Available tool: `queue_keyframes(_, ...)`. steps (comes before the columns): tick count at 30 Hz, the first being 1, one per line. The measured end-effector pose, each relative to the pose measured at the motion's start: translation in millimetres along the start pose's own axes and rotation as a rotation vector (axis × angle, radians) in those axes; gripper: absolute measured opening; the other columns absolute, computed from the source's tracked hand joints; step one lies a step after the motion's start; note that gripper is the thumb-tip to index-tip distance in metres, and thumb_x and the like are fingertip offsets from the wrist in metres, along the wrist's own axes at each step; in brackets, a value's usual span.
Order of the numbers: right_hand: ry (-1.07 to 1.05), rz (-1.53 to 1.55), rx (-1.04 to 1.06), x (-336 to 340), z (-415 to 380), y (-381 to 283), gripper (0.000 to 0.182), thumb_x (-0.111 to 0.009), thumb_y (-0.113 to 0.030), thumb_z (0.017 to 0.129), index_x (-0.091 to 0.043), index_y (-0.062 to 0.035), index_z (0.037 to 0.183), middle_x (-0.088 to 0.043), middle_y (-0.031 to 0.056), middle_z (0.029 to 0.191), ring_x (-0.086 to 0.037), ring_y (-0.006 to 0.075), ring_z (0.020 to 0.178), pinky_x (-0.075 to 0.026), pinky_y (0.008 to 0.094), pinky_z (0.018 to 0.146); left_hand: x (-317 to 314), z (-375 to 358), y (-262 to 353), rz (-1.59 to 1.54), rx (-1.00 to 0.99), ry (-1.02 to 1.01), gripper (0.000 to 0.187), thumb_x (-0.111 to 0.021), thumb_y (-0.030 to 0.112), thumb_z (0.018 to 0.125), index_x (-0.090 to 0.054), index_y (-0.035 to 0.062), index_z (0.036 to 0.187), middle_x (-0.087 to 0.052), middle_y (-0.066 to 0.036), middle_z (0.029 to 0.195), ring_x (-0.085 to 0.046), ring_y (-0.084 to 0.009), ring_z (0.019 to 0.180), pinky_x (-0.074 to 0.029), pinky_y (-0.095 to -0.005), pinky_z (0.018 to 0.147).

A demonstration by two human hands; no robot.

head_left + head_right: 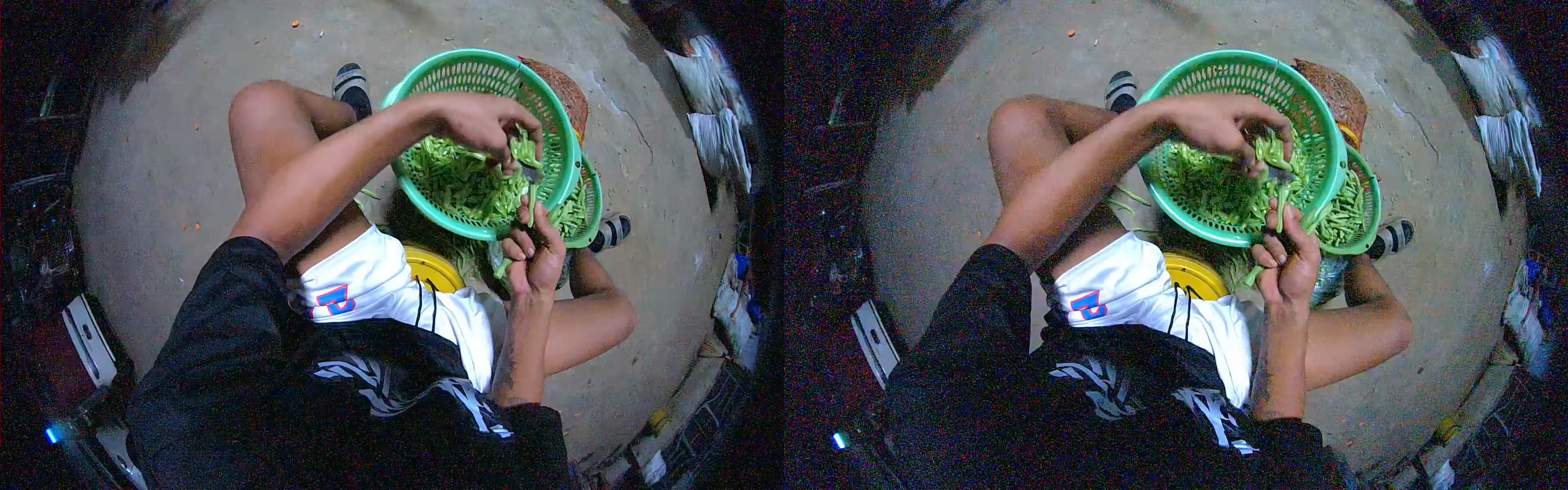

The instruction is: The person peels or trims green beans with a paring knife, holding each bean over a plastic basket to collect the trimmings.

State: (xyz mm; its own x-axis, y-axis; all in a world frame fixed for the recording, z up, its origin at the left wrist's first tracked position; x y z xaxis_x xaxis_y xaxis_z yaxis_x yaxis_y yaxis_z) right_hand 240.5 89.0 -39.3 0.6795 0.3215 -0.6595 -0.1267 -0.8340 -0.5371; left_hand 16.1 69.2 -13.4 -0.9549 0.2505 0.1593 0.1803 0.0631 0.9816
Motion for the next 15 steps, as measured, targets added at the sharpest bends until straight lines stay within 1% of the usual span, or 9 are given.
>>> queue_keyframes(2,-0.022,0.025,-0.017,1.2,-0.5,0.2,0.027,-0.062,-0.021,0.101,-0.064,-0.0007,0.118,-0.064,0.0013,0.088,-0.035,0.001,0.048,-0.029,0.0175,0.043,10.5,-1.0,-4.1,-0.012,-0.084,0.042,0.042,-0.075,0.004,0.081,-0.065,0.0049,0.122,-0.069,-0.005,0.104,-0.063,-0.0126,0.095,-0.052,-0.0304,0.083)
queue_keyframes(3,-0.015,0.019,-0.01,1.8,-1.7,-0.8,0.027,-0.062,-0.021,0.101,-0.063,-0.0009,0.119,-0.064,0.0014,0.089,-0.035,0.001,0.048,-0.029,0.0176,0.043,19.0,-5.0,-1.3,-0.069,-0.075,0.089,0.039,-0.074,0.004,0.082,-0.065,0.0045,0.12,-0.069,-0.005,0.102,-0.063,-0.0135,0.093,-0.052,-0.0303,0.083)
queue_keyframes(5,-0.013,0.018,0.001,0.3,-1.7,-2.0,0.027,-0.062,-0.021,0.102,-0.063,-0.0012,0.12,-0.064,0.0015,0.089,-0.034,0.0011,0.049,-0.029,0.0176,0.043,25.4,-10.0,-0.3,-0.085,0.052,0.077,0.04,-0.073,0.003,0.082,-0.065,0.0043,0.121,-0.068,-0.006,0.103,-0.065,-0.0152,0.093,-0.053,-0.0305,0.083)
queue_keyframes(7,0.001,-0.007,0.013,-2.5,-1.0,-1.4,0.027,-0.062,-0.021,0.102,-0.063,-0.0016,0.12,-0.064,0.0017,0.09,-0.034,0.0013,0.048,-0.029,0.0177,0.043,10.3,-5.6,7.6,-0.036,-0.039,0.089,0.041,-0.072,0.003,0.083,-0.063,0.0038,0.122,-0.069,-0.006,0.103,-0.066,-0.0149,0.091,-0.053,-0.0312,0.082)
queue_keyframes(8,0.003,-0.007,0.014,-2.8,0.1,-0.2,0.027,-0.062,-0.021,0.102,-0.063,-0.0016,0.12,-0.064,0.0017,0.09,-0.034,0.0013,0.048,-0.029,0.0177,0.043,2.1,-3.4,9.4,0.094,-0.051,0.061,0.042,-0.072,0.003,0.083,-0.063,0.004,0.124,-0.069,-0.007,0.103,-0.067,-0.0144,0.091,-0.053,-0.0318,0.082)
queue_keyframes(9,0.002,-0.007,0.018,-2.9,1.7,0.8,0.027,-0.062,-0.022,0.102,-0.063,-0.0018,0.12,-0.064,0.0018,0.09,-0.034,0.0013,0.048,-0.029,0.0177,0.043,-9.6,-2.7,10.6,-0.057,-0.013,-0.014,0.042,-0.072,0.004,0.084,-0.062,0.004,0.125,-0.07,-0.007,0.103,-0.066,-0.0141,0.089,-0.053,-0.0319,0.081)
queue_keyframes(11,0.005,-0.012,0.014,-2.5,1.5,1.8,0.027,-0.062,-0.022,0.102,-0.063,-0.0019,0.12,-0.064,0.0018,0.089,-0.034,0.0012,0.048,-0.028,0.0178,0.042,-12.9,-4.1,15.8,-0.045,0.029,-0.059,0.039,-0.072,0.005,0.085,-0.064,0.0036,0.123,-0.07,-0.005,0.103,-0.065,-0.0133,0.088,-0.052,-0.0313,0.08)
queue_keyframes(14,-0.011,0.004,0.009,-6.5,0.9,0.4,0.027,-0.062,-0.022,0.102,-0.063,-0.0016,0.12,-0.063,0.002,0.09,-0.034,0.0012,0.049,-0.027,0.0176,0.042,5.4,0.5,-5.3,-0.073,-0.066,-0.005,0.034,-0.072,0.006,0.085,-0.065,0.003,0.118,-0.069,-0.003,0.101,-0.064,-0.0119,0.088,-0.052,-0.0305,0.078)
queue_keyframes(15,-0.016,-0.003,0.008,-7.8,-0.1,0.6,0.027,-0.062,-0.022,0.102,-0.063,-0.0014,0.12,-0.063,0.0018,0.09,-0.034,0.0012,0.048,-0.027,0.0177,0.042,7.9,-1.4,-2.0,-0.069,-0.065,-0.005,0.034,-0.072,0.006,0.085,-0.065,0.003,0.118,-0.069,-0.003,0.101,-0.064,-0.0119,0.088,-0.052,-0.0305,0.078)
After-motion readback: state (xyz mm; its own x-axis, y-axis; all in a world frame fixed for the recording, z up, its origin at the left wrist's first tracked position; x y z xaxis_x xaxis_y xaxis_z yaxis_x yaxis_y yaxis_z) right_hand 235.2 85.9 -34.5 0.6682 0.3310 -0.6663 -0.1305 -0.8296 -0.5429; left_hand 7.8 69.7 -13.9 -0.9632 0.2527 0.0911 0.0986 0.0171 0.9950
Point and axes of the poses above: each hand's wrist, its own z-axis towards the middle knuckle, its own x-axis out of the back of the hand, y = z × x, the point moved 5 cm from there along z, towards the middle knuckle
